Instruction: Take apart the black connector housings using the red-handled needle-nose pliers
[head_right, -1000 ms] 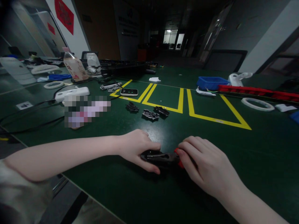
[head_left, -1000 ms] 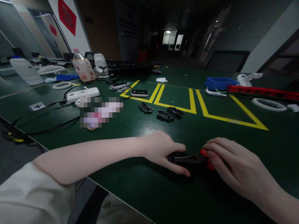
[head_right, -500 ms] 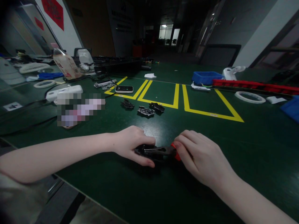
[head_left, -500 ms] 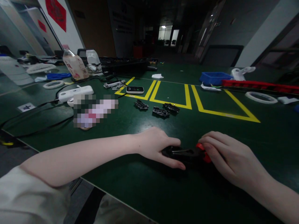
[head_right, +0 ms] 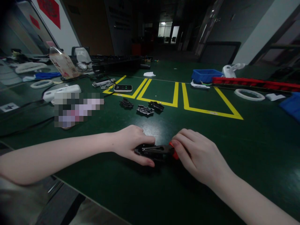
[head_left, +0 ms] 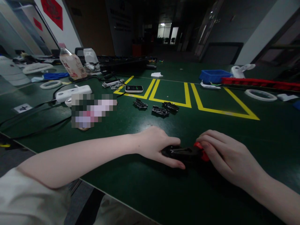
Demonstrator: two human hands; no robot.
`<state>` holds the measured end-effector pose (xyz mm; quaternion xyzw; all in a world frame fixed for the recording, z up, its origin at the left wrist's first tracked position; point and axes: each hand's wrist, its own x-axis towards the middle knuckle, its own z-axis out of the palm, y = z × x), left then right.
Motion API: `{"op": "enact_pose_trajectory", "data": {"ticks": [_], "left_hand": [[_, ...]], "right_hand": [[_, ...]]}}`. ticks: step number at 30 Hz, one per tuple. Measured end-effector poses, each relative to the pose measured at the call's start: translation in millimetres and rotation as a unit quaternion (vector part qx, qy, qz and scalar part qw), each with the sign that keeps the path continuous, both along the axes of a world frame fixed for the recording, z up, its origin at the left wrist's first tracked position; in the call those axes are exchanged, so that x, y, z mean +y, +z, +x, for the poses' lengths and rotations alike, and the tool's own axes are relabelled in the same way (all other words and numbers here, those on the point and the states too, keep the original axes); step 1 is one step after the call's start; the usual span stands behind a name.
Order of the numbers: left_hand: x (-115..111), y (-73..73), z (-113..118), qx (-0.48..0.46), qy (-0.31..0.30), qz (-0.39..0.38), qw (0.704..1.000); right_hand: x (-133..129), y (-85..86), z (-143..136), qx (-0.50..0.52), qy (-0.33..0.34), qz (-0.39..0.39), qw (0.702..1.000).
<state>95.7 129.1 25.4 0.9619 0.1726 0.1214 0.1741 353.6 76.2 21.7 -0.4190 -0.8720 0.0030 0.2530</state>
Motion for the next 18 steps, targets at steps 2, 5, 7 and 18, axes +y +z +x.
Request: {"op": "enact_pose_trajectory", "data": {"ticks": [2, 5, 7, 18], "left_hand": [[0.0, 0.8, 0.0, 0.004, -0.002, 0.0, 1.0], [-0.2, 1.5, 0.0, 0.014, 0.003, 0.009, 1.0], [-0.1, 1.6, 0.0, 0.016, 0.006, 0.008, 1.0], [0.8, 0.9, -0.7, -0.001, 0.008, -0.015, 1.0]], "right_hand": [[-0.6, 1.3, -1.7, -0.001, 0.002, 0.004, 1.0], [-0.8, 5.8, -4.8, -0.008, -0.003, 0.008, 1.0], [0.0, 9.4, -6.2, -0.012, -0.007, 0.008, 1.0], [5.8, 13.0, -2.8, -0.027, 0.0, 0.017, 0.999]]}}
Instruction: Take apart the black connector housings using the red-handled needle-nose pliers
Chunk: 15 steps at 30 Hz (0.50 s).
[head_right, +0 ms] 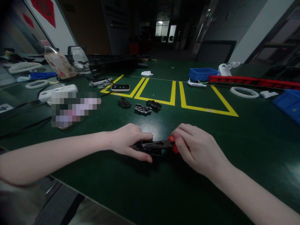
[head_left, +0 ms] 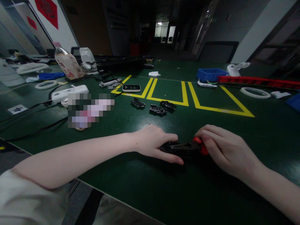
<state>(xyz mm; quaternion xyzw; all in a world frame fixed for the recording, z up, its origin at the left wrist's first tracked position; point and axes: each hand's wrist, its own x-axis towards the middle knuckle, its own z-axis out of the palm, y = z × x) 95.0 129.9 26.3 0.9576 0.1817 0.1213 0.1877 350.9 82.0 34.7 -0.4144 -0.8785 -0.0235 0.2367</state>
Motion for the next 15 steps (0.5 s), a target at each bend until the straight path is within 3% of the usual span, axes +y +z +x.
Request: {"op": "enact_pose_trajectory", "data": {"ticks": [15], "left_hand": [[-1.9, -0.3, 2.1, 0.033, 0.017, 0.035, 0.999]], "right_hand": [[-6.5, 1.9, -2.3, -0.029, -0.004, 0.019, 0.999]]}}
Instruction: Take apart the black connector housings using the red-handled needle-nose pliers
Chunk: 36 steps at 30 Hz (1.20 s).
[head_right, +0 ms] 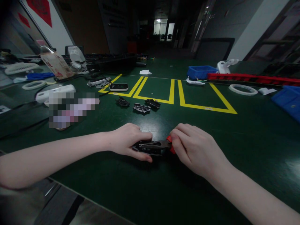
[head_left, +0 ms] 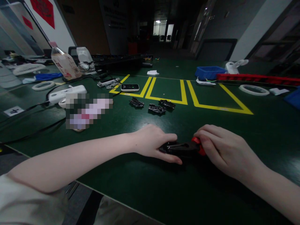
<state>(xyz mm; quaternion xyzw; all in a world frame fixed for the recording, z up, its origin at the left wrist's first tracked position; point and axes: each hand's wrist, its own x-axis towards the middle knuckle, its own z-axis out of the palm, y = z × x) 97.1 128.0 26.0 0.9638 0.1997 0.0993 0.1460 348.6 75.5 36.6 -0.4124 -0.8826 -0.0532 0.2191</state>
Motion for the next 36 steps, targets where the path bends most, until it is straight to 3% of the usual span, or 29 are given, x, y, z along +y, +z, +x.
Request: {"op": "enact_pose_trajectory", "data": {"ticks": [12, 20, 36], "left_hand": [[1.1, 3.4, -0.7, -0.004, -0.002, -0.05, 0.999], [-2.4, 2.2, 2.4, 0.0, 0.031, -0.029, 0.999], [-0.7, 3.0, 0.9, 0.002, 0.01, -0.04, 0.999]], "right_hand": [[6.1, -1.9, 8.6, 0.002, 0.007, -0.005, 1.0], [3.3, -6.2, 2.2, 0.012, 0.001, -0.005, 1.0], [3.2, -6.6, 6.3, 0.017, -0.001, -0.021, 1.0]]}}
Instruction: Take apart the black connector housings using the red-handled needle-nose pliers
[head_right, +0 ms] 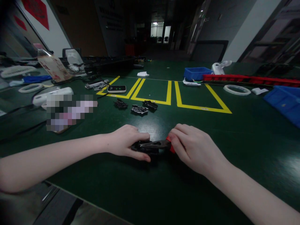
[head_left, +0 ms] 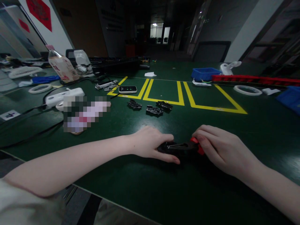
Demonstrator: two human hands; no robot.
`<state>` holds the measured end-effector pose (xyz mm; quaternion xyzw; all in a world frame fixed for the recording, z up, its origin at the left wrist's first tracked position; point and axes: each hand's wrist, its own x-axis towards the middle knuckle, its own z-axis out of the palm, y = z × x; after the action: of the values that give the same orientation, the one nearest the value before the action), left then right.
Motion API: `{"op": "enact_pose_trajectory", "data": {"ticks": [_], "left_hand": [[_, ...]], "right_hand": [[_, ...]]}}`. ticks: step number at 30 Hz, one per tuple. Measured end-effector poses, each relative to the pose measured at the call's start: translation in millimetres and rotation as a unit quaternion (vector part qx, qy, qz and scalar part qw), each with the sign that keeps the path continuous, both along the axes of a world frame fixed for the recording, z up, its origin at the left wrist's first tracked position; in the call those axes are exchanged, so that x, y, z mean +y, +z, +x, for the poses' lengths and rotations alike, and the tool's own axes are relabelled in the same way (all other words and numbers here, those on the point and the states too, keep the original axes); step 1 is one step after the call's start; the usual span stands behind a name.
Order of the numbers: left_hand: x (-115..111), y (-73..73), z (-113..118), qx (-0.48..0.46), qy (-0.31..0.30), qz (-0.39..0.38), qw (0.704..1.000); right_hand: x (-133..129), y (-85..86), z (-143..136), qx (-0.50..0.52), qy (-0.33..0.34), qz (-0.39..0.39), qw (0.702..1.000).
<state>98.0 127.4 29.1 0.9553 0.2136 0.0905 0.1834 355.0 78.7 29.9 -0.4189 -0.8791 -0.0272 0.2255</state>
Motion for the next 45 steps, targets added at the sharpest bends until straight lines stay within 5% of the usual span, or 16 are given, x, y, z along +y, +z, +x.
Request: {"op": "enact_pose_trajectory", "data": {"ticks": [45], "left_hand": [[0.0, 4.0, 1.1, 0.021, -0.001, -0.008, 1.0]], "right_hand": [[2.4, 1.2, 3.4, 0.003, 0.01, -0.024, 1.0]]}}
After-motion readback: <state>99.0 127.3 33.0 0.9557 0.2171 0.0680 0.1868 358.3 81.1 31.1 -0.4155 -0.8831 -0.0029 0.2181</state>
